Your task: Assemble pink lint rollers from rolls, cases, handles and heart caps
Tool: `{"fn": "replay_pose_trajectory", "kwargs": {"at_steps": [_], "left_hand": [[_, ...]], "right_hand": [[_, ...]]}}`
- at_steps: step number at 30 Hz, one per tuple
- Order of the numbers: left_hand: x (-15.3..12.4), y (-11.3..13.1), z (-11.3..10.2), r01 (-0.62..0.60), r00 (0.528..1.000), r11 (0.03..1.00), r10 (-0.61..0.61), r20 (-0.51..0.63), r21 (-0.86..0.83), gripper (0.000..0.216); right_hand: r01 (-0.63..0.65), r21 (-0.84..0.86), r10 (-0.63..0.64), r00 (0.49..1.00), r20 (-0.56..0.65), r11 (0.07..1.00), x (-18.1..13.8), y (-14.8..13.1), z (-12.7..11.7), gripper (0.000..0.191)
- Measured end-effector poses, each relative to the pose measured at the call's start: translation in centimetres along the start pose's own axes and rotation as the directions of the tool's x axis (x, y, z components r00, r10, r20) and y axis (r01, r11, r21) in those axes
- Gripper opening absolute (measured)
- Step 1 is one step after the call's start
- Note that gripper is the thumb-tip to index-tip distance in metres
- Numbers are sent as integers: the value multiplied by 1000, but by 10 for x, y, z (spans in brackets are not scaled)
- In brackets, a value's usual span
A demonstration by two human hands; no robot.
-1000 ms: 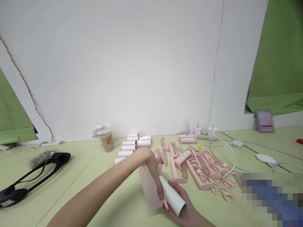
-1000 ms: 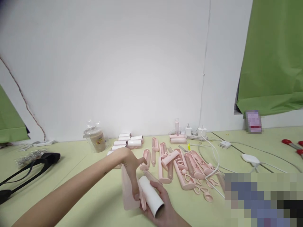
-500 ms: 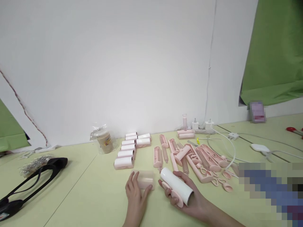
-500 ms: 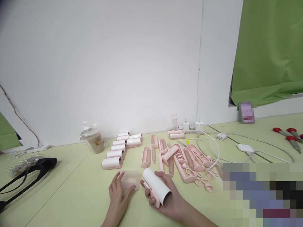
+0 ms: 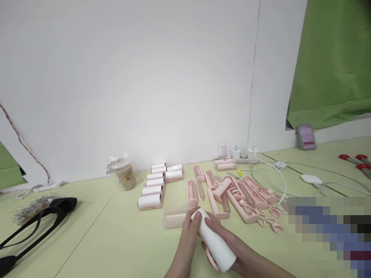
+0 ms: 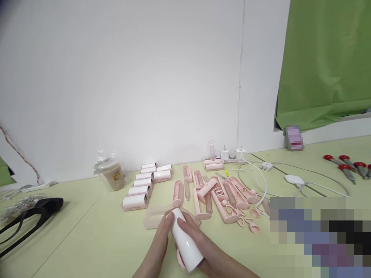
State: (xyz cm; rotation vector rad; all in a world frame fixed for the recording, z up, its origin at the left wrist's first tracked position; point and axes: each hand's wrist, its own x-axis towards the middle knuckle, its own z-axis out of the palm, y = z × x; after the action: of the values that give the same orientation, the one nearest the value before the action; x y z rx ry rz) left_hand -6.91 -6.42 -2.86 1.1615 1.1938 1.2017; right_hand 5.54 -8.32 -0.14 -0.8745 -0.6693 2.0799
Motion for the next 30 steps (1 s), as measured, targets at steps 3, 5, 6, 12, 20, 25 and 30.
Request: {"fn": "replay_pose_trajectory", "kwargs": {"at_steps": [3,5,6,12,20,25,30], "left_hand": [[1,14,19,177,982,924,-142,125,-338,49],[-2,16,26,236,972,851,-201,126,-469,40],[-3,16,27,251,968,820,-224,116,-515,35],[-12,12,19,187,977,728,-211,44,-659,38],[-13,1,14,244,969,862,-202,140,-444,51],[-17,-9,17,350,897,871,-205,392,-345,42],[-21,-11,19,547,794,808,-419,440,-218,46]], "right_hand": [[136,-171,-148,987,-60,976,-5,-4,4,36],[207,-267,-232,970,-68,941,-3,-5,3,36],[235,-327,-269,961,-61,915,0,-3,1,36],[304,-541,-390,919,-49,784,22,0,-21,20],[363,-506,-462,883,-81,783,21,-28,-33,46],[376,-607,-388,914,117,700,22,-17,-33,37],[394,-691,-245,919,309,606,18,-15,-31,33]]}}
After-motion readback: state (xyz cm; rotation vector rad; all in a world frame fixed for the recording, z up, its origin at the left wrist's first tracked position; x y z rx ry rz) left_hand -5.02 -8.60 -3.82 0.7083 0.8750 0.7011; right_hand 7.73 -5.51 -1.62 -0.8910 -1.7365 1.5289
